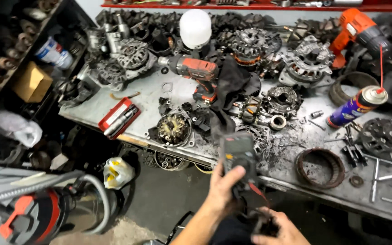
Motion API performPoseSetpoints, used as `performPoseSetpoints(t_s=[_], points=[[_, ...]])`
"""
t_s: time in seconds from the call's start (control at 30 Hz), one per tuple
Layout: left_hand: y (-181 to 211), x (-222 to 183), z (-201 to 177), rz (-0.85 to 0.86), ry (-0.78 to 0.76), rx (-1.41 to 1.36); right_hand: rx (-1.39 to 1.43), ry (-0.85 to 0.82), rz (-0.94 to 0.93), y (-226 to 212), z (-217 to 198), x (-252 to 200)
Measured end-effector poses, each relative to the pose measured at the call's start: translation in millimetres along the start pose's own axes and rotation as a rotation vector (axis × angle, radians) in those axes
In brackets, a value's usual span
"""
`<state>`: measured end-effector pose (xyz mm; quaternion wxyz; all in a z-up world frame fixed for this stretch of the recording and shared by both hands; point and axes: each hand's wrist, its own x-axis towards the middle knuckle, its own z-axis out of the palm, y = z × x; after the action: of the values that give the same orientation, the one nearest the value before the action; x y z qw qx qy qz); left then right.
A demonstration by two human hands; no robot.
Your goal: Inspecting, cleaning, and testing automotive alternator components at a workbench using tools and a multimeter.
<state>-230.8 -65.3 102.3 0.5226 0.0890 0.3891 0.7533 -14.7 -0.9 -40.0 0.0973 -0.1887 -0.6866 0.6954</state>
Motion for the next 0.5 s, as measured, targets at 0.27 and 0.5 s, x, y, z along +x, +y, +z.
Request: performPoseSetpoints(t_s=[0.27,0.5], points=[[59.5,26.6,-54.1,0.433,0.004,0.254,-0.545,0.5,0.534,40.8,-27.2,-42.7],[53.6,32.4,-31.5,0.298,-0.326,0.181,-0.942,0.773,0.448,170.0,-50.5,-128.5]])
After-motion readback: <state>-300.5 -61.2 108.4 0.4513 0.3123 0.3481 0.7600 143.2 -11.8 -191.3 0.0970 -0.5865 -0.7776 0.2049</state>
